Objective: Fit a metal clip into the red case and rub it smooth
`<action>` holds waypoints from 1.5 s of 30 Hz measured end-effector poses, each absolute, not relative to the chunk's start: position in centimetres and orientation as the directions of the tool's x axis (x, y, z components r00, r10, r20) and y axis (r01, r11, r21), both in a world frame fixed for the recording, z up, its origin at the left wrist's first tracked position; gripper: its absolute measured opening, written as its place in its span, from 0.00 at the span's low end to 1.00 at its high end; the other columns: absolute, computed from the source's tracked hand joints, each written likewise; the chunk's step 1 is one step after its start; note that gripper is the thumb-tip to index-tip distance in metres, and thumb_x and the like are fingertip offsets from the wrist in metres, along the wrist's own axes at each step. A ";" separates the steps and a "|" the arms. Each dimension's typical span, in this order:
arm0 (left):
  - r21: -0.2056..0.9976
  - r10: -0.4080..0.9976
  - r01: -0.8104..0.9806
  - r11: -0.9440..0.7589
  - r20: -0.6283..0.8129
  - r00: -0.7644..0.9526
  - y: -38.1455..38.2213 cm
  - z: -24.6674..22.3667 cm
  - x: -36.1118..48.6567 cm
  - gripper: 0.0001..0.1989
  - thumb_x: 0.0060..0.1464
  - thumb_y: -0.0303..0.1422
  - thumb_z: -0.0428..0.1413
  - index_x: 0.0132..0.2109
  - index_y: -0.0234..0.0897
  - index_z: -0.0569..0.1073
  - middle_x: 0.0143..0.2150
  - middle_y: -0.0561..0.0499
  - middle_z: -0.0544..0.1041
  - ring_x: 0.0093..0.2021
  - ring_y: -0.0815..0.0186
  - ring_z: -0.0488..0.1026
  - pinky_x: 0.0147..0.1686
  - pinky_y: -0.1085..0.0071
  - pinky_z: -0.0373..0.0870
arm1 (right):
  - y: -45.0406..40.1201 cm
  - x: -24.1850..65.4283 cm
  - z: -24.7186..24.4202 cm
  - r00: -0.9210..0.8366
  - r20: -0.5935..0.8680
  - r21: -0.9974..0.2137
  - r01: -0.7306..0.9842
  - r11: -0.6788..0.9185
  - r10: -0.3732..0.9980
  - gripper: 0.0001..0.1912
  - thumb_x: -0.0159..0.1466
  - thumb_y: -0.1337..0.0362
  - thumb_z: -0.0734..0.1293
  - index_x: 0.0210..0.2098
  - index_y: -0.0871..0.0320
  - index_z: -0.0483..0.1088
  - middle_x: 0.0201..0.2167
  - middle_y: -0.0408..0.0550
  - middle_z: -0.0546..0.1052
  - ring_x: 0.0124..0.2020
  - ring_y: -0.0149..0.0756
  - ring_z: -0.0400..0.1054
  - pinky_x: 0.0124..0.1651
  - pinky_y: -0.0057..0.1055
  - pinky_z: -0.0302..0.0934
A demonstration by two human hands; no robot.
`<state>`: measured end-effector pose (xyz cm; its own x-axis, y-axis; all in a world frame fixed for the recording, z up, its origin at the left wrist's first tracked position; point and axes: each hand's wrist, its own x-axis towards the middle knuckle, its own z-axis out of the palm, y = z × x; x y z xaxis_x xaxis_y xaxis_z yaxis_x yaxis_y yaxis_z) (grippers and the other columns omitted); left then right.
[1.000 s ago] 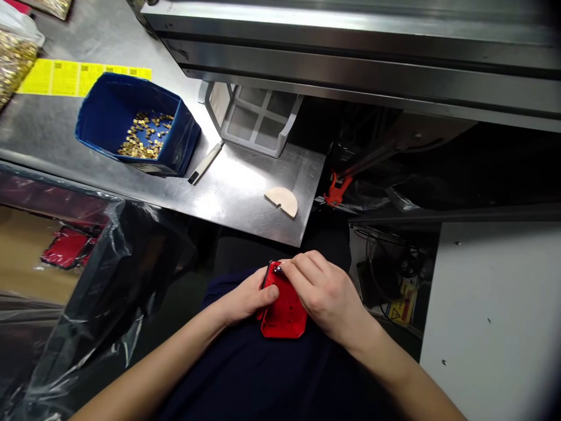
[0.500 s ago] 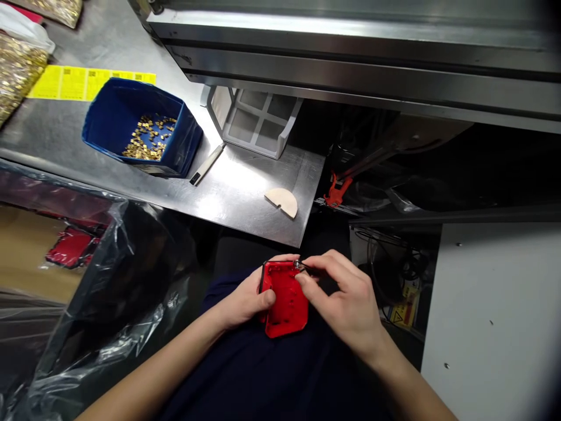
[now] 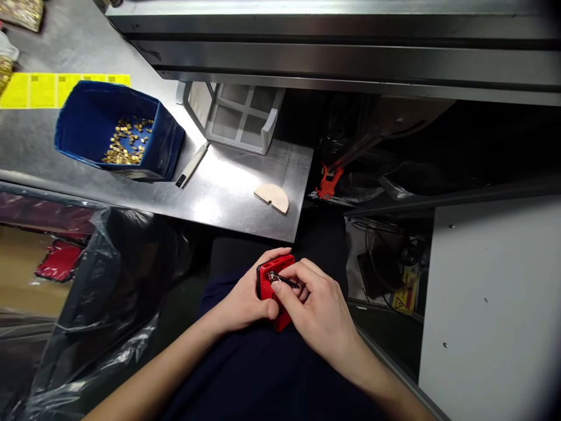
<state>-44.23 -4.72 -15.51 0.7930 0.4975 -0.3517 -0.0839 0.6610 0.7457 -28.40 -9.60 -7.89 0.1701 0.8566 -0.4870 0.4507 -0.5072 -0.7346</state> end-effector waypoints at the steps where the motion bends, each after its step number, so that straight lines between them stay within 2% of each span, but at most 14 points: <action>1: 0.755 0.502 -0.081 0.651 -0.348 0.792 -4.7 -15.5 -44.2 0.53 0.40 0.58 0.67 0.68 0.45 0.57 0.58 0.41 0.71 0.51 0.52 0.74 0.56 0.55 0.68 | -9.6 -28.4 -7.9 0.169 -0.487 -0.731 0.458 -0.505 0.857 0.03 0.66 0.60 0.67 0.38 0.49 0.73 0.36 0.38 0.75 0.31 0.28 0.70 0.34 0.28 0.61; 5: 0.790 0.520 -0.065 0.610 -0.337 0.785 -4.8 -15.4 -44.2 0.53 0.38 0.59 0.67 0.68 0.45 0.57 0.57 0.42 0.72 0.51 0.52 0.74 0.57 0.55 0.67 | -9.4 -28.5 -7.8 0.154 -0.485 -0.727 0.475 -0.495 0.861 0.04 0.67 0.60 0.66 0.39 0.49 0.74 0.37 0.38 0.76 0.32 0.29 0.71 0.35 0.28 0.62; 14: 0.801 0.508 -0.032 0.597 -0.347 0.788 -4.6 -15.3 -44.3 0.53 0.41 0.60 0.65 0.68 0.43 0.57 0.58 0.41 0.72 0.55 0.48 0.72 0.59 0.53 0.66 | -9.1 -28.3 -8.2 0.113 -0.450 -0.754 0.483 -0.445 0.886 0.04 0.67 0.61 0.66 0.36 0.50 0.73 0.36 0.38 0.76 0.33 0.29 0.71 0.36 0.28 0.61; 20: 0.816 0.533 -0.046 0.577 -0.333 0.778 -4.6 -15.4 -43.9 0.47 0.48 0.59 0.63 0.67 0.39 0.59 0.56 0.40 0.72 0.55 0.48 0.73 0.57 0.55 0.68 | -9.0 -28.1 -8.9 0.140 -0.395 -0.759 0.506 -0.409 0.908 0.05 0.68 0.63 0.66 0.35 0.52 0.73 0.35 0.39 0.76 0.33 0.30 0.70 0.36 0.28 0.61; 25: 0.764 0.494 -0.066 0.642 -0.346 0.797 -4.7 -15.9 -43.9 0.48 0.48 0.56 0.65 0.68 0.41 0.57 0.59 0.38 0.72 0.58 0.45 0.72 0.60 0.50 0.66 | -9.3 -27.8 -9.1 0.178 -0.413 -0.767 0.461 -0.447 0.893 0.06 0.67 0.61 0.66 0.34 0.53 0.73 0.33 0.39 0.75 0.30 0.29 0.69 0.34 0.28 0.61; 28: 0.714 0.481 -0.092 0.694 -0.365 0.797 -4.8 -16.5 -44.2 0.45 0.51 0.53 0.65 0.68 0.40 0.58 0.62 0.36 0.71 0.60 0.43 0.70 0.61 0.48 0.65 | -9.3 -27.2 -9.1 0.190 -0.412 -0.788 0.417 -0.453 0.891 0.06 0.65 0.61 0.67 0.32 0.54 0.72 0.31 0.40 0.74 0.30 0.29 0.69 0.35 0.28 0.62; 35: 0.565 0.430 -0.141 0.813 -0.418 0.800 -5.1 -17.3 -45.0 0.41 0.54 0.46 0.65 0.69 0.40 0.58 0.66 0.35 0.68 0.63 0.40 0.67 0.63 0.41 0.60 | -8.9 -25.5 -9.4 0.256 -0.344 -0.842 0.341 -0.417 0.903 0.07 0.66 0.58 0.67 0.34 0.54 0.74 0.33 0.42 0.75 0.34 0.33 0.70 0.38 0.29 0.64; 41: 0.544 0.431 -0.165 0.823 -0.407 0.806 -4.9 -16.9 -44.8 0.41 0.53 0.45 0.65 0.68 0.38 0.60 0.66 0.33 0.67 0.63 0.39 0.67 0.63 0.40 0.59 | -8.7 -26.0 -9.9 0.248 -0.326 -0.859 0.325 -0.396 0.912 0.06 0.66 0.58 0.67 0.37 0.52 0.75 0.34 0.43 0.76 0.35 0.34 0.71 0.39 0.30 0.66; 45: 0.538 0.426 -0.162 0.827 -0.413 0.805 -4.9 -17.0 -44.8 0.42 0.53 0.46 0.66 0.68 0.39 0.59 0.66 0.34 0.67 0.63 0.40 0.67 0.63 0.42 0.61 | -8.6 -26.1 -10.5 0.256 -0.324 -0.857 0.329 -0.397 0.911 0.06 0.67 0.58 0.66 0.38 0.52 0.75 0.36 0.43 0.76 0.36 0.33 0.72 0.39 0.29 0.66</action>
<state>-44.82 -4.86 -16.99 0.8047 0.4265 -0.4130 -0.1619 0.8269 0.5385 -26.14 -8.61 -10.49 0.2560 0.9109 -0.3235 0.3289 -0.3968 -0.8570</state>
